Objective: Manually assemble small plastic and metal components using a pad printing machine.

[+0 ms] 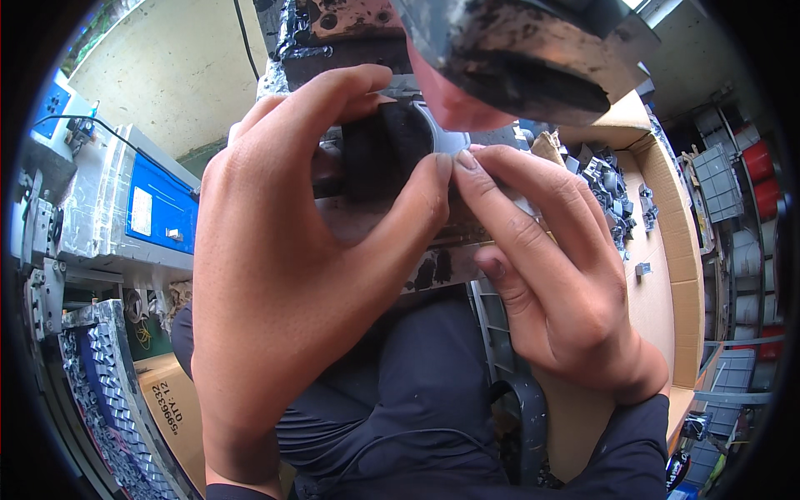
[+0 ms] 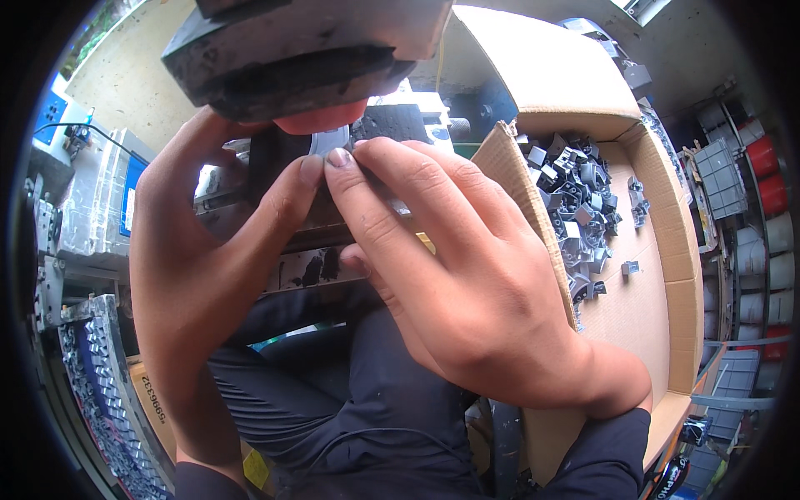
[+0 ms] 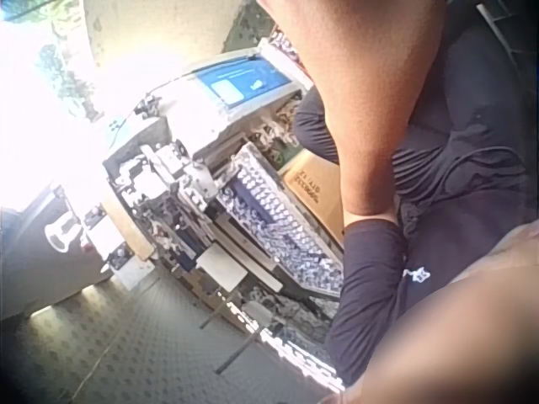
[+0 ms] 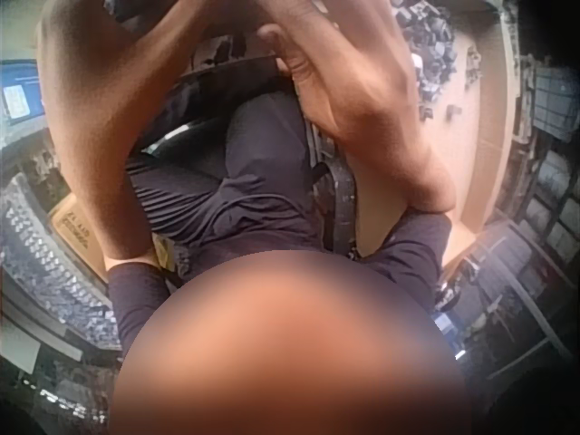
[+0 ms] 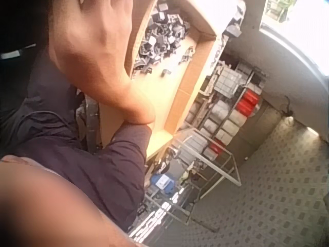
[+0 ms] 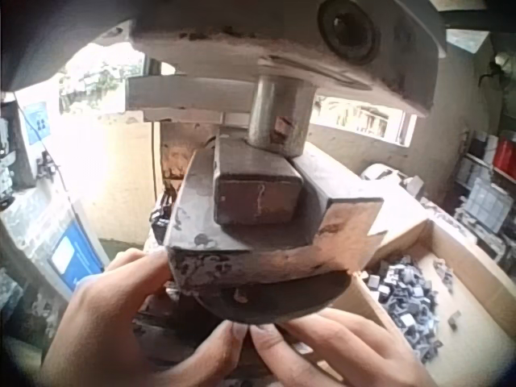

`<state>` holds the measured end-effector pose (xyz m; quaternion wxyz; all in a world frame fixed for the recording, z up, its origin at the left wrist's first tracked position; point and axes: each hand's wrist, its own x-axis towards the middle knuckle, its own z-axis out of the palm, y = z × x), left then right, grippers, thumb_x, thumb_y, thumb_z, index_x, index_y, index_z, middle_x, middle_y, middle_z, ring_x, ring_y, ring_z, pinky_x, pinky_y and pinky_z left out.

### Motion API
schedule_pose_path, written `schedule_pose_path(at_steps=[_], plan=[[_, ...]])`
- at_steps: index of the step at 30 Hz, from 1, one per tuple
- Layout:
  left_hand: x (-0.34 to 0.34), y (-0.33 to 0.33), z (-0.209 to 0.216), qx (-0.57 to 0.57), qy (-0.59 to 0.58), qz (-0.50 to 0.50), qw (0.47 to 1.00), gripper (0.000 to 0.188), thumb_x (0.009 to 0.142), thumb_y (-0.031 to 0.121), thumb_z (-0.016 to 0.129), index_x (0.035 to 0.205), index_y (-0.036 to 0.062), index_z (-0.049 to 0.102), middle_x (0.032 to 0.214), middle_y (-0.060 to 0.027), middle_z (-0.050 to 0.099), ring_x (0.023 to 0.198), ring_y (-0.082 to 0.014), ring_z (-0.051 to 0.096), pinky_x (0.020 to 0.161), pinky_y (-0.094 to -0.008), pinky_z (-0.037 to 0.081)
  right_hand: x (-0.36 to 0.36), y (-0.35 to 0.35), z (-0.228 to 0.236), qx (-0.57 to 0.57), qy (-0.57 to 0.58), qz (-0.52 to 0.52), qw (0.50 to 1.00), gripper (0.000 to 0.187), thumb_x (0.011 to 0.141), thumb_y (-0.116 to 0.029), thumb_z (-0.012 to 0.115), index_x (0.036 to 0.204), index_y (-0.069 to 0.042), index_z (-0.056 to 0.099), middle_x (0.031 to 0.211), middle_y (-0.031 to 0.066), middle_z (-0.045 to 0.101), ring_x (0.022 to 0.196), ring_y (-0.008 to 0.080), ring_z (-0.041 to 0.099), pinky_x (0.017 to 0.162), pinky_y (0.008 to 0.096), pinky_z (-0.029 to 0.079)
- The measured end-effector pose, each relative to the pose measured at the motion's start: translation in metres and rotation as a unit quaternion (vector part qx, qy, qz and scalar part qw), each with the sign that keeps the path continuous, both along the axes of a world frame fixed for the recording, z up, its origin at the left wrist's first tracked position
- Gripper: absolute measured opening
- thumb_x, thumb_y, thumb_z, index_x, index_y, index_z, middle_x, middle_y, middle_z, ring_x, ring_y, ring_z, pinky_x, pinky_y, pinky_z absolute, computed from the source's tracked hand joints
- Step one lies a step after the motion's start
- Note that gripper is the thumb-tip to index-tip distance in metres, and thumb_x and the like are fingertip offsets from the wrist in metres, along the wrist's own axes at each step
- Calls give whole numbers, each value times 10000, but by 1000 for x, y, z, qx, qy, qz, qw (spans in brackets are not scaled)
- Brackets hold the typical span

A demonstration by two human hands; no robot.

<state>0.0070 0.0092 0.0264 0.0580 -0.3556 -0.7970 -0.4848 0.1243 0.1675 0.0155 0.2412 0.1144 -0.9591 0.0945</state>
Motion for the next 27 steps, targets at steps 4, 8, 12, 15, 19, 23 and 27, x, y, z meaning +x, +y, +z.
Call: schedule_pose_path(at_steps=[4,8,12,15,19,23,27], plan=[[-11,-3,-17,-4,49,-12,999,398,896,142,794,1246,-28,708,1077,-122,772,966,-183,689,879,-317,520,-1,0,-1,1,1,2,1000,440,922,8,674,1355,89,663,1328,258,638,1179,389,660,1047,450,513],[-10,-2,-11,-3,63,-17,998,404,894,149,791,1248,-29,707,1087,-130,769,1024,-206,701,928,-332,509,-1,0,0,-1,0,0,1000,439,921,9,672,1354,85,665,1325,257,639,1176,389,661,1047,451,514],[-8,-3,-10,-52,47,-14,997,401,915,150,776,1277,-6,702,1206,-144,733,1114,-234,676,964,-344,494,-1,1,1,-1,3,2,1000,419,944,-17,668,1352,80,667,1326,261,648,1187,398,660,1053,458,512],[-21,-11,-23,-50,109,-46,992,398,934,153,770,1306,33,695,1267,-136,709,1156,-244,656,978,-353,485,-2,3,-1,-3,9,4,1000,386,982,-63,653,1343,71,675,1328,261,663,1205,405,657,1058,463,508],[-22,-15,-26,-52,106,-72,990,398,960,182,767,1335,82,677,1267,-110,714,1146,-242,659,989,-364,475,-5,14,-6,-45,26,40,998,340,1060,-150,597,1318,49,695,1330,251,685,1227,406,655,1064,461,500],[-19,-15,-26,-62,113,-50,990,383,982,212,751,1331,80,669,1262,-103,723,1148,-235,670,986,-370,477,-3,13,-8,-92,30,40,995,332,1106,-181,541,1305,28,705,1342,243,688,1247,381,658,1073,440,493],[-20,-15,-28,-11,143,-51,988,400,1001,231,731,1368,87,662,1275,-106,725,1171,-220,673,991,-375,480,-6,18,-10,-236,19,63,970,316,1119,-147,514,1318,41,671,1326,223,700,1267,316,664,1103,397,486]])
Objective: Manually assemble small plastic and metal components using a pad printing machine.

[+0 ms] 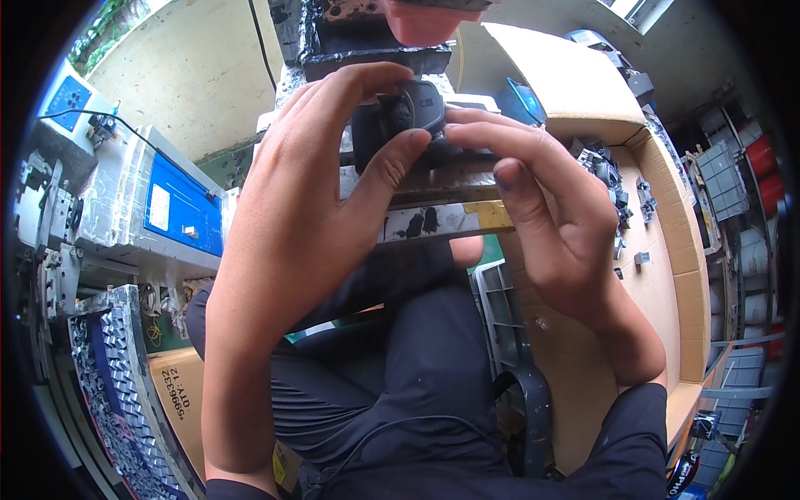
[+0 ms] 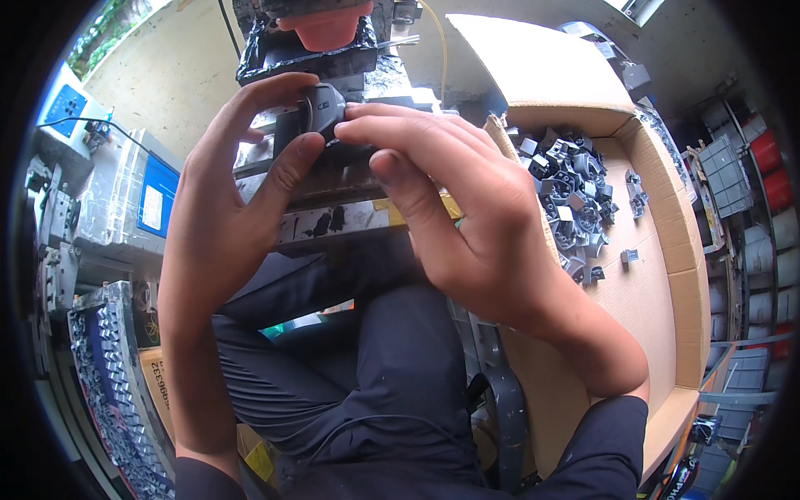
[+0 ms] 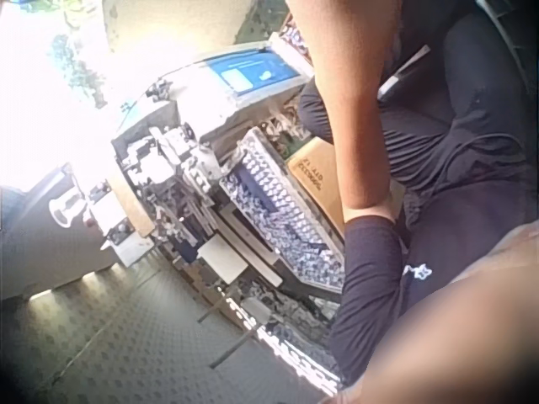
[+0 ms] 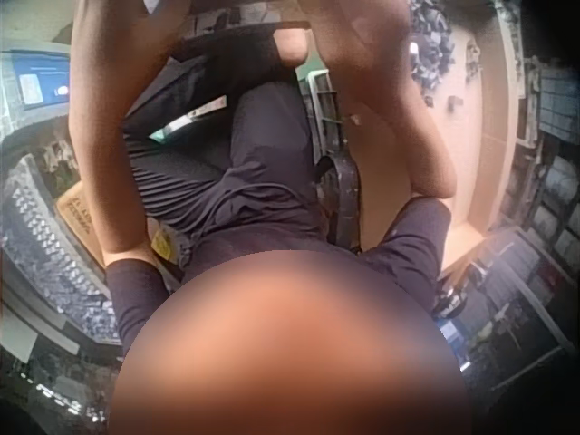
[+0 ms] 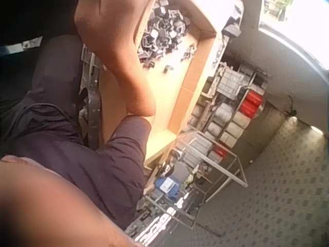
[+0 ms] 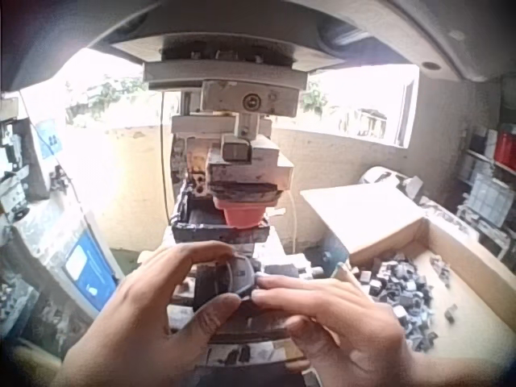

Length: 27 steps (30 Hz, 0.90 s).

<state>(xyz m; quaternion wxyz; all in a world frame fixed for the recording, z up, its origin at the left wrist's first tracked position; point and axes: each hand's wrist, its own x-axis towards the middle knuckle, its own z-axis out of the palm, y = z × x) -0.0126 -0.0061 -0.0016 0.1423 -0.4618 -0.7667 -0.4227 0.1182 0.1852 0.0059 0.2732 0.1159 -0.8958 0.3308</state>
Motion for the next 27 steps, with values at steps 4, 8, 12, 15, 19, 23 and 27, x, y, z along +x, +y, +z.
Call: schedule_pose_path(at_steps=[4,8,12,15,19,23,27], plan=[[17,-13,2,59,-79,-78,992,474,1016,246,715,1442,57,624,1317,-131,703,1207,-212,649,992,-353,482,17,-7,18,35,42,15,998,250,1087,-110,574,1255,40,683,1260,221,721,1216,313,691,1067,407,517],[60,-58,-5,77,-138,-123,980,526,979,141,715,1478,28,591,1349,-200,632,1177,-294,645,937,-390,543,38,-16,52,194,140,54,969,206,1071,-176,605,1208,-39,674,1189,204,743,1080,304,728,925,457,569],[82,-87,-20,65,-205,-130,968,499,1009,127,677,1487,16,588,1334,-200,616,1164,-286,634,947,-369,538,71,-35,105,293,111,42,949,284,920,-88,592,1202,-82,631,1333,325,632,1098,382,733,968,516,584],[92,-95,-25,87,-235,-131,959,461,1018,123,674,1459,2,613,1313,-204,635,1156,-286,647,969,-369,528,65,-47,133,270,138,49,952,392,821,-26,575,1212,-38,605,1347,381,604,1069,392,742,898,467,600],[100,-114,-37,83,-233,-108,963,416,1083,219,610,1417,-27,645,1296,-213,679,1189,-275,667,1011,-362,513,50,-51,142,237,292,58,925,284,815,111,761,1081,68,669,1269,343,687,953,286,764,699,266,579],[110,-128,-52,129,-278,-95,947,346,1034,121,672,1362,12,699,1284,-189,705,1176,-286,687,1002,-371,530,47,-45,139,298,321,-34,898,205,1042,-37,430,1184,28,564,1352,364,635,855,209,753,795,328,588],[117,-137,-60,136,-317,-96,934,310,1044,116,656,1331,19,720,1290,-179,718,1196,-290,686,1018,-379,530,35,-59,139,240,386,-100,885,151,1072,-42,483,1140,9,607,1356,250,687,649,76,639,581,212,456]])
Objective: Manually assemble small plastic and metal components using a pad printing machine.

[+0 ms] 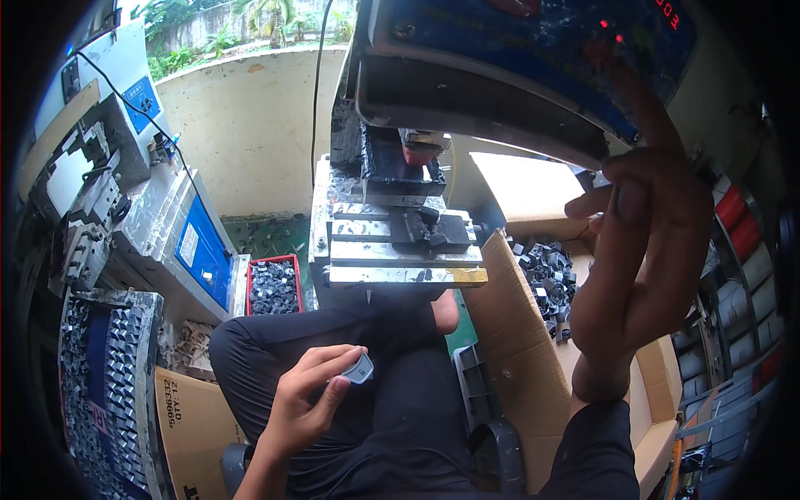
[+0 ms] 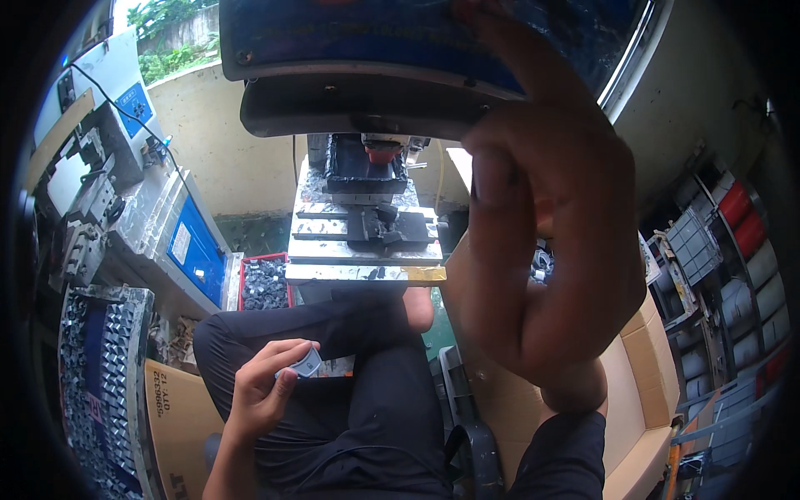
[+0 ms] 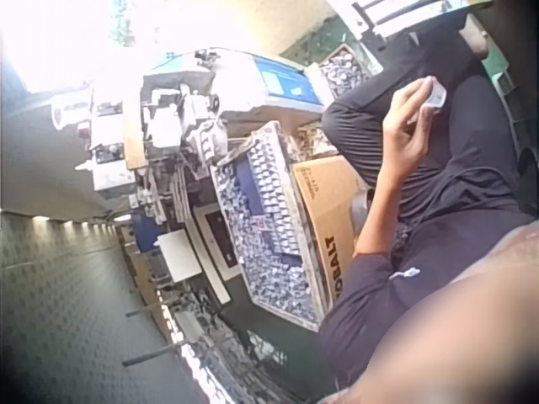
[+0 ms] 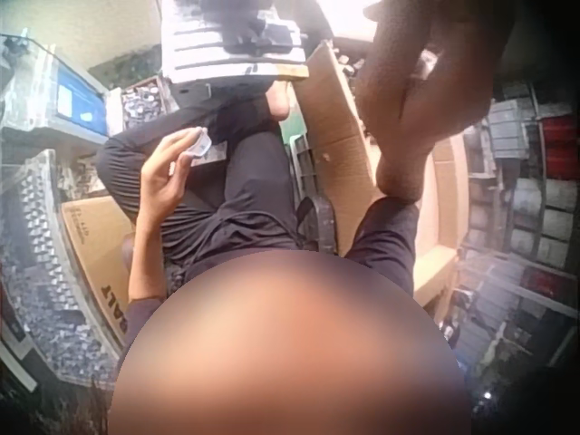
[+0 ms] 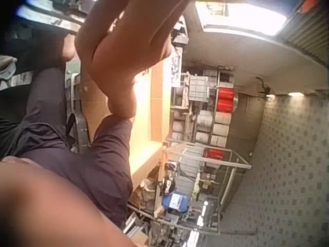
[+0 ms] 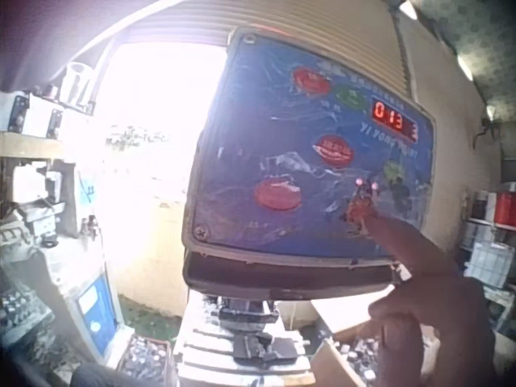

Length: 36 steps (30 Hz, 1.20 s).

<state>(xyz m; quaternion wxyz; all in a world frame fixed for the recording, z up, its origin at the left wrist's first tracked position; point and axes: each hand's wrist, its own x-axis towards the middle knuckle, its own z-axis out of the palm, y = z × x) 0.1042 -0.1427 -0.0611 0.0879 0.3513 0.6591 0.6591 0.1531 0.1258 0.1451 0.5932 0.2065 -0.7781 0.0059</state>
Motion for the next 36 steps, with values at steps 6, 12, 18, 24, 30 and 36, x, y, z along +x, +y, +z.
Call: schedule_pose_path(at_steps=[6,12,18,24,30,36], plan=[[7,-5,4,1,-7,-19,1000,285,1055,99,626,1307,10,724,1296,-170,729,1207,-298,684,1040,-383,520,13,6,17,-69,-44,-85,993,163,1093,-122,524,1168,-17,623,1288,196,725,617,103,630,634,254,495],[12,-3,-6,68,-61,-58,994,329,1082,204,615,1298,-23,712,1310,-199,723,1252,-314,671,1076,-411,505,20,-12,-39,31,-351,168,921,244,1109,-246,544,1122,-15,620,1062,277,744,747,269,728,756,353,585],[33,-14,-10,70,-124,-78,987,301,1053,126,629,1292,-37,715,1333,-230,711,1230,-339,687,1042,-425,541,27,-29,-126,-3,-550,149,822,233,889,-252,824,917,-50,711,879,83,742,716,249,733,599,318,540],[38,-12,-18,54,-110,-62,990,353,1060,248,622,1238,-35,732,1278,-278,717,1167,-363,709,1005,-441,556,19,-33,-144,28,-571,210,793,216,808,-206,836,878,-45,709,823,66,722,657,210,706,539,318,498],[37,-11,-24,46,-93,-64,993,439,1087,374,599,1212,-25,732,1233,-317,719,1098,-370,726,938,-438,580,21,-33,-145,11,-594,203,779,212,779,-195,837,862,-40,717,805,74,725,655,221,711,544,325,506],[38,-12,-25,52,-104,-59,992,443,1090,373,593,1208,-31,732,1232,-320,717,1123,-389,721,960,-462,579,20,-34,-149,0,-588,216,780,220,810,-211,833,878,-32,726,799,88,720,656,236,713,553,322,517]])
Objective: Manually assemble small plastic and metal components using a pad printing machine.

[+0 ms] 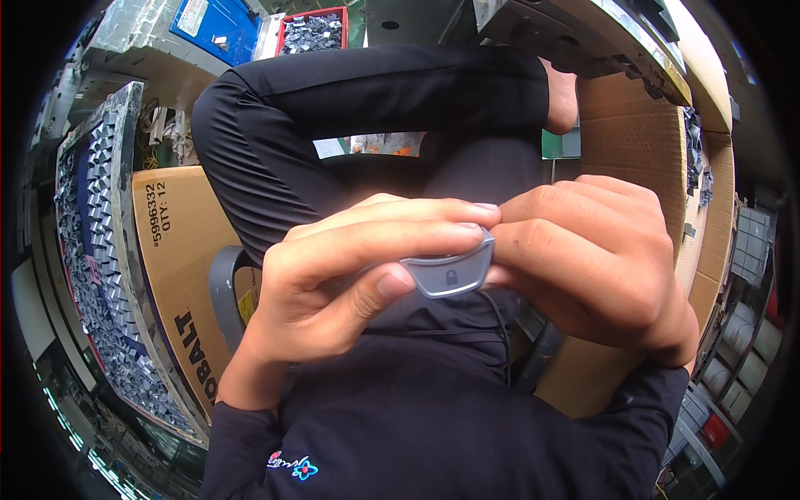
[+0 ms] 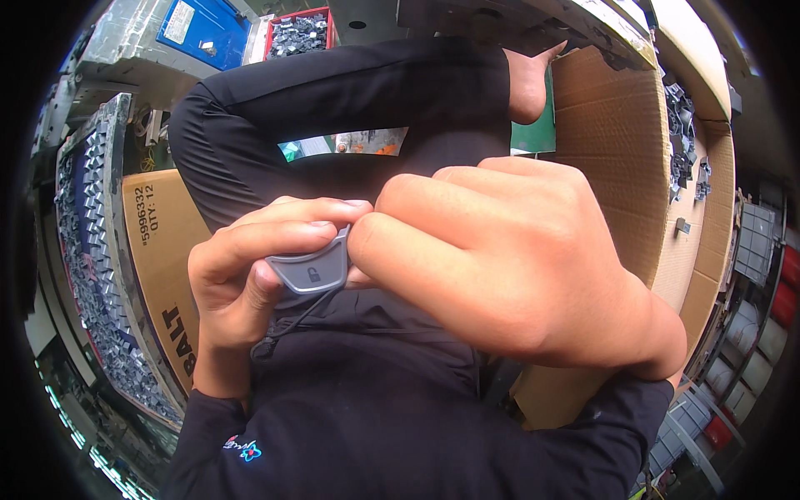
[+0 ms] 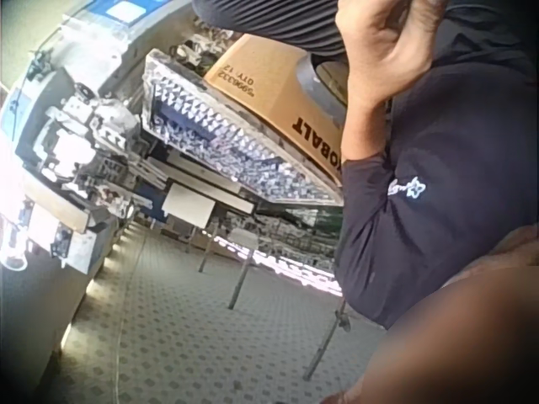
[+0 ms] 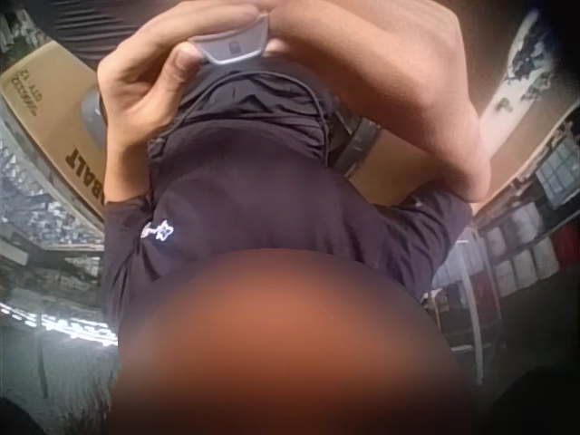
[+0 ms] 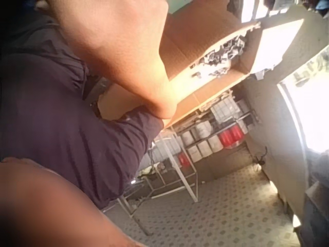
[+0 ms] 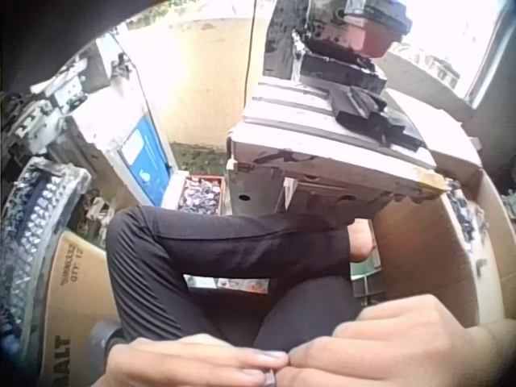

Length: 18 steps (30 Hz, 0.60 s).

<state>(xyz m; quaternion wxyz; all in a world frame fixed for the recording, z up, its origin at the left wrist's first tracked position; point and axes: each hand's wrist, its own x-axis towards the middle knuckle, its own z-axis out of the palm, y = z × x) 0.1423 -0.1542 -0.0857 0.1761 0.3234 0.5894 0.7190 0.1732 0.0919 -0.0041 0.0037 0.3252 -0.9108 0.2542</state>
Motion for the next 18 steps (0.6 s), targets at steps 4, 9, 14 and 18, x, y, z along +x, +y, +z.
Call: schedule_pose_path(at_steps=[4,9,14,18], plan=[[1,-1,0,2,-2,1,1000,447,1092,377,588,1210,-29,733,1232,-319,717,1137,-398,718,974,-470,576,0,-1,0,-1,-6,6,1000,225,821,-214,831,881,-24,726,794,97,714,657,245,715,556,323,522],[3,-2,1,0,-6,5,1000,453,1092,385,587,1205,-28,737,1235,-314,719,1138,-397,718,974,-469,575,0,-2,0,-8,-4,8,1000,236,821,-217,832,877,-16,722,791,101,711,655,250,714,563,326,530],[2,-2,1,-1,-1,3,1000,461,1090,390,589,1195,-32,743,1226,-314,723,1122,-396,724,962,-463,578,0,-2,0,-8,-6,6,1000,238,825,-222,832,876,-17,722,787,102,711,649,251,712,561,326,526],[3,-2,0,0,-11,2,1000,461,1089,389,591,1198,-32,744,1219,-316,725,1112,-398,728,954,-463,581,1,-3,2,-3,-7,6,1000,245,835,-239,828,874,-19,727,785,104,712,644,251,711,558,329,527]])
